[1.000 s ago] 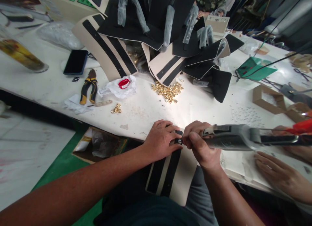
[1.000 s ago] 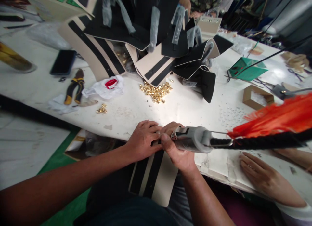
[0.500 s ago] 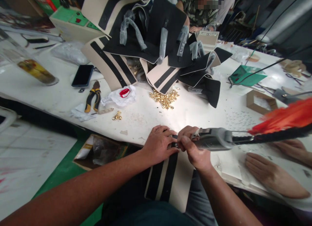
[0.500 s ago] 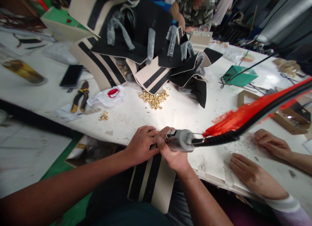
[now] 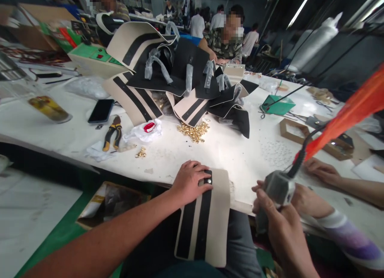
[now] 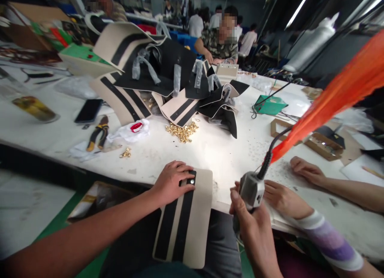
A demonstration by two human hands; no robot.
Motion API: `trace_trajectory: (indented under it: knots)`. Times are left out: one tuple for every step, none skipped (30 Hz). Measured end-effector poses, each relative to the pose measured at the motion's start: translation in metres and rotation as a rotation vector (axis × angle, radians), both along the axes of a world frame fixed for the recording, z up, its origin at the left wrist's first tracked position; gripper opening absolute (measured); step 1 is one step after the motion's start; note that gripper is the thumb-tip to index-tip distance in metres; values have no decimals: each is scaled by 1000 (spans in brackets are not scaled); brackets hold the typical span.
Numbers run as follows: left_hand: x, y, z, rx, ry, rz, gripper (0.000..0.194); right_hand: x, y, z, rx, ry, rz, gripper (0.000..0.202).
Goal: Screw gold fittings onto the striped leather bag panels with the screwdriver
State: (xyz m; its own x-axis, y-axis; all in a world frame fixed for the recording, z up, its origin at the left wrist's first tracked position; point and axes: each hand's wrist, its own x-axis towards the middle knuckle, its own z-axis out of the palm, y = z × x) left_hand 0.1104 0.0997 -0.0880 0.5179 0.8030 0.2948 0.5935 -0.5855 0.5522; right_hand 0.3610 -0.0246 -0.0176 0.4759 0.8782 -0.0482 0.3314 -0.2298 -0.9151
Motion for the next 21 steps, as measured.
trace_trajectory:
  knots:
    - [0,0,0,9,0,-1,28,9,-16,-8,-72,-59,-51,48]
    - [0,0,0,17,-1,-3,27,18,-29,-16,-123,-103,-117,50]
    - [-1,0,1,23,0,-5,27,25,-40,-24,-153,-133,-189,53]
    - [-1,-1,1,26,1,-7,27,33,-49,-31,-163,-148,-254,56]
    - [-1,-1,1,28,2,-8,27,39,-55,-36,-160,-152,-309,59]
    - [-1,-1,1,28,3,-8,28,44,-58,-40,-148,-148,-348,62]
    - [-1,-1,1,28,2,-6,28,48,-59,-43,-131,-139,-370,64]
    - [-1,-1,1,29,1,-3,28,51,-58,-45,-111,-132,-382,66]
    - [-1,-2,1,29,-2,0,28,53,-55,-46,-97,-127,-383,67]
    - [-1,-2,1,31,-6,2,29,54,-51,-47,-91,-126,-379,69]
    - [-1,-2,1,32,-12,3,29,54,-46,-47,-91,-130,-374,72]
    - [-1,-3,1,32,-18,5,30,54,-42,-48,-96,-142,-371,74]
    - [-2,-3,1,32,-25,7,30,53,-38,-48,-109,-163,-368,77]
    - [-2,-4,0,30,-32,10,30,52,-34,-49,-122,-190,-367,79]
    - [-2,-5,0,28,-38,14,30,51,-32,-49,-133,-221,-365,80]
    - [-2,-5,0,26,-43,16,31,50,-30,-50,-141,-252,-358,80]
    - [-3,-6,0,24,-47,18,31,50,-30,-50,-148,-282,-345,79]
    - [-3,-6,-1,24,-51,19,32,51,-30,-50,-150,-307,-327,78]
    - [-3,-6,-1,26,-55,21,32,52,-32,-51,-147,-332,-307,77]
    - [-3,-7,-2,28,-58,22,33,53,-35,-51,-134,-361,-296,76]
    - [-3,-7,-2,30,-61,25,33,54,-38,-51,-108,-395,-288,77]
